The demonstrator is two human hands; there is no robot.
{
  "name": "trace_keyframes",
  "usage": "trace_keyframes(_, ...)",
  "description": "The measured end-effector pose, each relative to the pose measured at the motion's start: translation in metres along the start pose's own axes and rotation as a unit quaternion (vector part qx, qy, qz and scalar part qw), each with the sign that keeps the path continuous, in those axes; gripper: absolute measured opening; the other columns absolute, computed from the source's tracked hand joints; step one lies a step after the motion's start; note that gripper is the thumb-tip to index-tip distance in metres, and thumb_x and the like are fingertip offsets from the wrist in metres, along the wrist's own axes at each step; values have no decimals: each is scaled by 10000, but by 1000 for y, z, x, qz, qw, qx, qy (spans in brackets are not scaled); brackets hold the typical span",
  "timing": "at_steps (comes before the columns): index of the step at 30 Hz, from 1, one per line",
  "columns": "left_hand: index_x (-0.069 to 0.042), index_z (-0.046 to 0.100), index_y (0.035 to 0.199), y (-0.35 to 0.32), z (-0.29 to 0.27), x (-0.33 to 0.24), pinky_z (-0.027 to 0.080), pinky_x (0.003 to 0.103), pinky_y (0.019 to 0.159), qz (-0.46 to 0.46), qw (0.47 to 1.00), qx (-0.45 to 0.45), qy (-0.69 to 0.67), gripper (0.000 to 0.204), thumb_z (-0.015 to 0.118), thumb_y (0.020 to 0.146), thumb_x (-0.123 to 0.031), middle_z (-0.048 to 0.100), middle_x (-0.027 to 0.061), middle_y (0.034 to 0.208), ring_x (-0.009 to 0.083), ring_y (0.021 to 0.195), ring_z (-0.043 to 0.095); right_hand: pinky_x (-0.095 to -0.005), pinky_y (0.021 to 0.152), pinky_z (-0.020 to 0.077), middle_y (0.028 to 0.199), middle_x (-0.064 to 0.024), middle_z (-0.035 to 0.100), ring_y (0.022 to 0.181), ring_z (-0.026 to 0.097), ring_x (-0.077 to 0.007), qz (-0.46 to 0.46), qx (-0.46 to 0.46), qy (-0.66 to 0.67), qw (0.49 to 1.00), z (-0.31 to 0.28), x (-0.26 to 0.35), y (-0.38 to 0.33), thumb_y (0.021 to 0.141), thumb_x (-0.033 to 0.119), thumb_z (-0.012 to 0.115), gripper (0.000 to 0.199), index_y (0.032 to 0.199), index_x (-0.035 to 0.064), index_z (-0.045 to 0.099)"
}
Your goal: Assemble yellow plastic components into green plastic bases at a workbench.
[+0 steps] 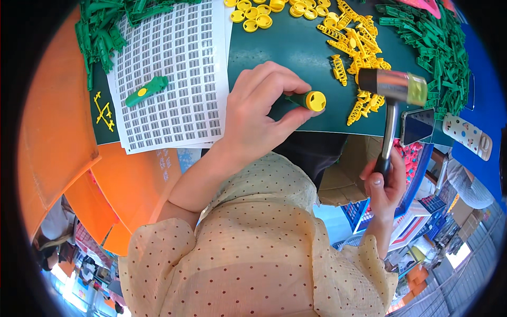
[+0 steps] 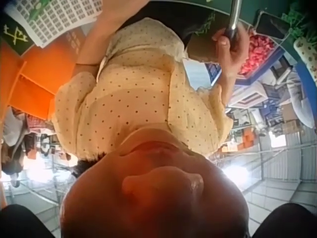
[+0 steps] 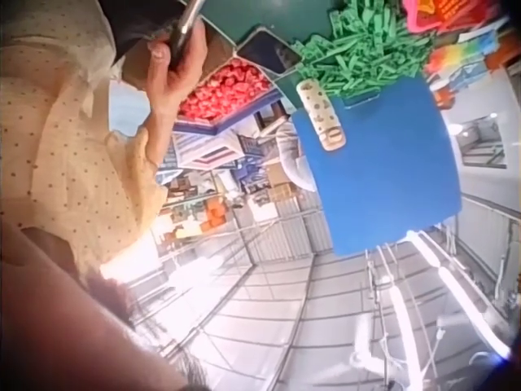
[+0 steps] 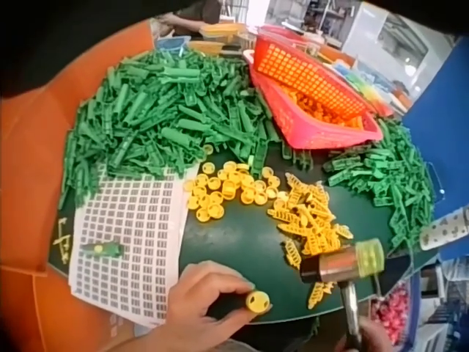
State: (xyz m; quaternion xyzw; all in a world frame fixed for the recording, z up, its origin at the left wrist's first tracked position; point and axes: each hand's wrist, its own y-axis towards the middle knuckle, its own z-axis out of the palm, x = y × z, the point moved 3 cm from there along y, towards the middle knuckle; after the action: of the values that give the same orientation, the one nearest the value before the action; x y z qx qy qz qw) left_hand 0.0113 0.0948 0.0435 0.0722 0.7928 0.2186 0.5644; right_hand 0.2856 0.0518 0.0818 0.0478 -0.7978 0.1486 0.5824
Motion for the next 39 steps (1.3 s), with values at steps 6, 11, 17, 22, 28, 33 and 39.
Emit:
trace_keyframes(6,-107,636,869,1,-2,0,407,295,693,21,1000,6,14,344,865,619,-47,651,-9,829,158,737,617,-262,568,462,814,-115,620,631,564,-128,-158,36,-238,957,-2,23,1,868,-29,570,546,1404,-54,472)
trace_keyframes(11,-107,638,875,0,-3,0,406,293,693,33,999,-3,13,350,866,616,-52,651,-8,829,157,734,619,-241,520,363,815,-155,639,556,453,-104,-281,-114,-191,933,-8,17,-16,999,142,513,433,1399,-21,479)
trace_keyframes(17,-84,650,893,2,-5,0,435,283,726,35,999,21,35,343,861,629,-25,668,25,871,165,780,631,-282,536,465,877,-120,675,633,589,-165,-257,76,-374,888,8,25,6,855,7,647,578,1414,13,498)
trace_keyframes(22,-55,660,917,-1,-5,-1,482,270,751,23,999,27,25,337,852,649,13,679,55,914,176,832,640,-245,573,435,772,-67,604,619,512,-105,-151,-103,-154,971,-11,24,-1,966,29,523,517,1456,-70,392)
trace_keyframes(28,-51,662,915,0,-5,-1,510,261,727,33,998,37,32,335,857,650,12,673,56,900,171,826,636,-210,677,446,952,-68,633,785,565,-109,-37,-202,-185,961,-30,-2,25,996,86,547,468,1446,3,453)
trace_keyframes(33,-54,662,912,-1,-5,-1,501,265,731,14,999,35,18,333,861,653,6,672,61,901,171,823,636,-320,855,496,1118,-124,653,977,627,-190,-38,-251,-329,910,-36,-19,48,959,33,589,388,1346,39,565)
trace_keyframes(39,-82,670,910,-1,-4,-16,481,278,720,54,997,27,49,357,888,630,-38,685,34,886,179,819,640,-383,939,473,1124,-132,649,1057,616,-292,-215,-267,-497,797,-1,7,58,914,-1,613,339,1250,42,639)
